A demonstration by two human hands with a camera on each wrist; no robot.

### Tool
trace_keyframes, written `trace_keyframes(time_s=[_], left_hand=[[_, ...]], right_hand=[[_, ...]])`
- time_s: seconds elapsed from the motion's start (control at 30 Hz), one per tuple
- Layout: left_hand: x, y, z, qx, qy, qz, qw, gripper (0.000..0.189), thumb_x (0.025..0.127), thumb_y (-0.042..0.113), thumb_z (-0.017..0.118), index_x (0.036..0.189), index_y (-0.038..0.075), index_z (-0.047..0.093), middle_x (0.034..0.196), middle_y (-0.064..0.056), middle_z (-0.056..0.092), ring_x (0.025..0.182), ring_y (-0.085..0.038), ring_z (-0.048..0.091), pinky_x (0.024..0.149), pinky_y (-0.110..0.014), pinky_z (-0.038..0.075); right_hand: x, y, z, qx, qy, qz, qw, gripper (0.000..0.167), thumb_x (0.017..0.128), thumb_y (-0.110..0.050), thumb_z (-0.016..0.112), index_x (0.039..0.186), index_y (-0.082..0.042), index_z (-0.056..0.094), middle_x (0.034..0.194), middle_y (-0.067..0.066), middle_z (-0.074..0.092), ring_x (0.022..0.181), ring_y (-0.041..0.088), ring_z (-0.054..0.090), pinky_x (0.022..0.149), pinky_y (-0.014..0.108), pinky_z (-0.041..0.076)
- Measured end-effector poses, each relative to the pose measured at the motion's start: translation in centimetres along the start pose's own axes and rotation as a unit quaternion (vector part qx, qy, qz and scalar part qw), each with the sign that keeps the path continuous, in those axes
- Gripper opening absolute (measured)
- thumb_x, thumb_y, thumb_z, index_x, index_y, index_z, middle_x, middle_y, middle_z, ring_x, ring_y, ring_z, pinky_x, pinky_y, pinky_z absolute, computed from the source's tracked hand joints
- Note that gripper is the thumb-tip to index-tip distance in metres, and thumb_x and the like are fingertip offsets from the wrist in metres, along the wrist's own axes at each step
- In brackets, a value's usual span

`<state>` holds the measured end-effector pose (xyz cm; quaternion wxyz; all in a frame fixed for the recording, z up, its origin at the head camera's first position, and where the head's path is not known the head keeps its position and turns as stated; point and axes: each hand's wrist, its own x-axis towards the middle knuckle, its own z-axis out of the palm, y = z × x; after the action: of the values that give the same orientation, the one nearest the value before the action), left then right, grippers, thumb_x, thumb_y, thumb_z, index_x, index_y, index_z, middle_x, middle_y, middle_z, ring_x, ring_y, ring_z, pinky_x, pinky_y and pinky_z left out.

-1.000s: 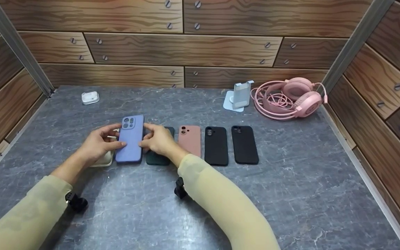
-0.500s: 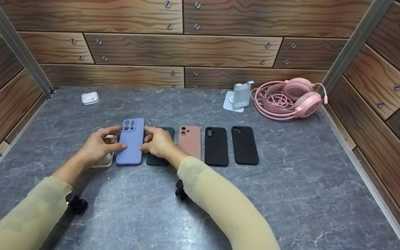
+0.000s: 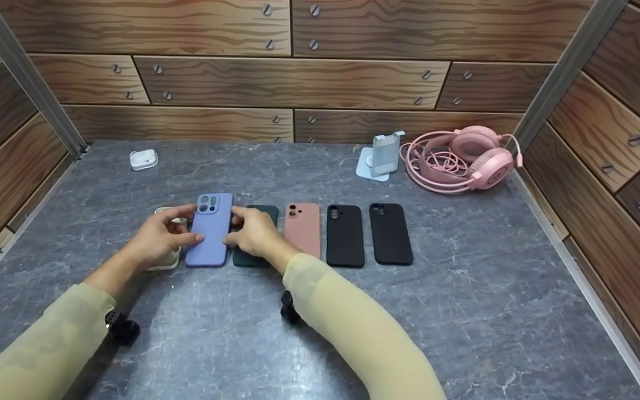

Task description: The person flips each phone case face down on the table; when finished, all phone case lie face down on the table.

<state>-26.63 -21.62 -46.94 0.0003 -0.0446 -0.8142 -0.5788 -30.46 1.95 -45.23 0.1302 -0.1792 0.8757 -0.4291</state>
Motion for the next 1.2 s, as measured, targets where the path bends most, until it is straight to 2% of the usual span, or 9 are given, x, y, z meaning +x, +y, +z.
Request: trace_keyframes(time_s=[0.33, 0.63, 0.93, 1.2], left_hand=[[0.13, -0.4, 0.01, 0.016, -0.004, -0.008, 0.9998, 0.07, 0.086, -0.003, 0.084, 0.15, -0.006, 0.054, 0.124, -0.021, 0.064, 0.081, -0.015, 0.055, 0.068, -0.022, 0.046], [0.03, -0.39, -0.06, 0.026, -0.012, 0.005, 0.9996, 0.069, 0.087, -0.001, 0.084, 0.148, -0.009, 0.054, 0.115, -0.022, 0.066, 0.079, -0.016, 0.053, 0.066, -0.023, 0.044], [0.16, -0.68, -0.12, 0.023, -0.013, 0.007, 0.9996, 0.068, 0.086, -0.002, 0.084, 0.147, -0.011, 0.055, 0.104, -0.019, 0.065, 0.078, -0.015, 0.053, 0.067, -0.022, 0.045], [0.24, -0.79, -0.06, 0.029, -0.013, 0.012, 0.9994, 0.066, 0.087, -0.001, 0.084, 0.146, -0.011, 0.055, 0.098, -0.017, 0.063, 0.079, -0.016, 0.053, 0.068, -0.023, 0.044]], right_hand=[[-0.01, 0.0, 0.12, -0.037, 0.001, -0.009, 0.9993, 0.076, 0.089, -0.018, 0.088, 0.156, -0.008, 0.054, 0.137, 0.008, 0.068, 0.123, 0.021, 0.062, 0.11, 0.037, 0.046], [-0.12, 0.04, 0.08, -0.048, -0.006, -0.017, 0.9987, 0.073, 0.09, -0.02, 0.087, 0.155, -0.009, 0.056, 0.141, 0.009, 0.066, 0.129, 0.022, 0.06, 0.112, 0.038, 0.045], [-0.11, -0.13, 0.02, -0.076, -0.012, -0.005, 0.997, 0.071, 0.09, -0.025, 0.088, 0.154, -0.013, 0.058, 0.156, 0.01, 0.055, 0.147, 0.025, 0.046, 0.121, 0.039, 0.034], [-0.13, -0.02, 0.02, -0.075, -0.011, -0.006, 0.9971, 0.07, 0.09, -0.025, 0.088, 0.152, -0.012, 0.06, 0.156, 0.011, 0.055, 0.146, 0.026, 0.047, 0.121, 0.039, 0.035]])
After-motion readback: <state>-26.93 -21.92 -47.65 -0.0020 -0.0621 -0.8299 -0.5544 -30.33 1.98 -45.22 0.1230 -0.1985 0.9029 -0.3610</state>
